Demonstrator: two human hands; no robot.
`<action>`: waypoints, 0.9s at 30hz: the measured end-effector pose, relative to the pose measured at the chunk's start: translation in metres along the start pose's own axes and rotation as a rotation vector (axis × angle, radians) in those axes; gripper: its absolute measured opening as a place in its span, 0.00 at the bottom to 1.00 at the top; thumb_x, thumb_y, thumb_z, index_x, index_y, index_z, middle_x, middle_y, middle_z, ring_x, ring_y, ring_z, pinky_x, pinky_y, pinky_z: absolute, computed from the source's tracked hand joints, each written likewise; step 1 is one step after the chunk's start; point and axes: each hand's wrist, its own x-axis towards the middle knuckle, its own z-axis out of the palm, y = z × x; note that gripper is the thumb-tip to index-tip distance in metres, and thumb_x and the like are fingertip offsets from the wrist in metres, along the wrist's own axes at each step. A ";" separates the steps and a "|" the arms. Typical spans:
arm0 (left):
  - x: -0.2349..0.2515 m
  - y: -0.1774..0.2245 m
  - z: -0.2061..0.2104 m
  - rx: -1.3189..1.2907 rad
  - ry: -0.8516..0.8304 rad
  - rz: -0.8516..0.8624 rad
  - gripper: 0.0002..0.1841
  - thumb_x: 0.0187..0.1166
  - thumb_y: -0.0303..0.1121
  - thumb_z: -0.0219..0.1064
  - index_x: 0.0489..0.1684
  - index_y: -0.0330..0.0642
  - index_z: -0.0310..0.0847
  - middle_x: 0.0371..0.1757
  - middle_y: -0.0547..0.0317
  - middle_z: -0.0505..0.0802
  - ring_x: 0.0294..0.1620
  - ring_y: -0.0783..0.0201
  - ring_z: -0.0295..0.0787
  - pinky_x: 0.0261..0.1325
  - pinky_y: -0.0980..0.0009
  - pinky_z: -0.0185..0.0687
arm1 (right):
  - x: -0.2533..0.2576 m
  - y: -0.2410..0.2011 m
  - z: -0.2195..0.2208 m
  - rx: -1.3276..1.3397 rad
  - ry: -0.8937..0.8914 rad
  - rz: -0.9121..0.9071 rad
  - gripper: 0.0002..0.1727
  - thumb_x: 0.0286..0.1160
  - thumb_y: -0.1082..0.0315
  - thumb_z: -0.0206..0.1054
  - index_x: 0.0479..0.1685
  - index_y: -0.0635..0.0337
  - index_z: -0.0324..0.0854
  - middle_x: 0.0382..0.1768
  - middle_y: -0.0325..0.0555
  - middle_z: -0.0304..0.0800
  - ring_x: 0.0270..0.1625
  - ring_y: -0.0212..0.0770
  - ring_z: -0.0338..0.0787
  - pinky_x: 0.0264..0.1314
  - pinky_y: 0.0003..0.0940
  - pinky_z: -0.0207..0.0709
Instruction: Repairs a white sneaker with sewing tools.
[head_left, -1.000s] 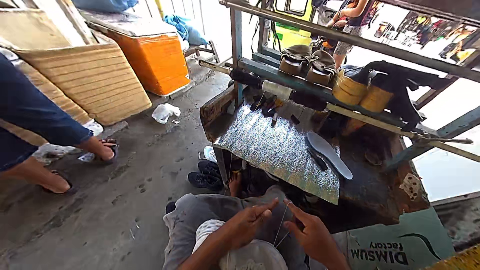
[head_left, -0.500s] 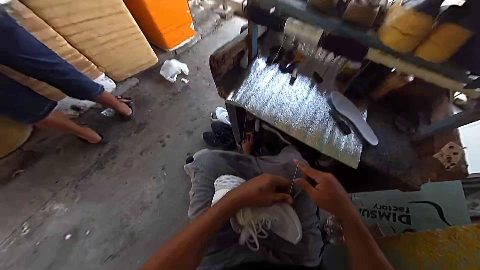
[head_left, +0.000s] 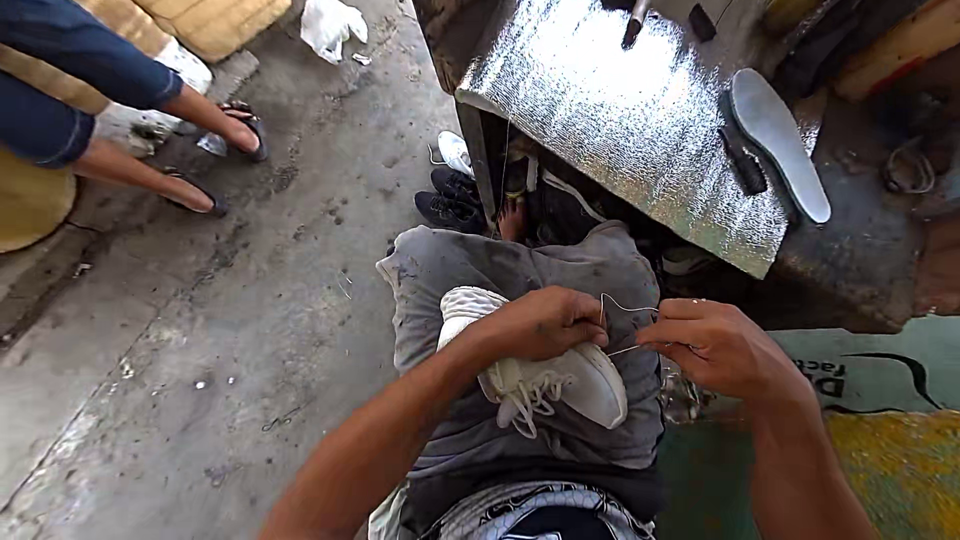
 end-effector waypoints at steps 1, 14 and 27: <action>0.001 0.000 0.000 0.000 0.005 0.003 0.12 0.87 0.40 0.64 0.39 0.45 0.89 0.36 0.67 0.90 0.38 0.75 0.85 0.44 0.72 0.82 | 0.000 0.000 -0.001 -0.008 0.021 -0.004 0.16 0.86 0.57 0.59 0.41 0.45 0.95 0.27 0.30 0.79 0.33 0.28 0.81 0.38 0.29 0.78; -0.003 -0.001 0.003 0.059 0.162 0.055 0.14 0.90 0.42 0.59 0.39 0.46 0.86 0.34 0.67 0.86 0.34 0.72 0.82 0.39 0.70 0.81 | -0.004 0.004 0.013 0.193 0.043 0.137 0.13 0.85 0.58 0.63 0.46 0.50 0.94 0.33 0.31 0.85 0.35 0.20 0.82 0.37 0.17 0.78; 0.001 0.005 0.011 0.228 0.151 0.137 0.13 0.83 0.46 0.67 0.45 0.48 0.93 0.39 0.62 0.90 0.39 0.66 0.87 0.44 0.61 0.85 | 0.007 0.004 0.015 0.071 0.166 0.075 0.14 0.86 0.62 0.60 0.42 0.52 0.93 0.32 0.32 0.88 0.36 0.23 0.86 0.39 0.23 0.82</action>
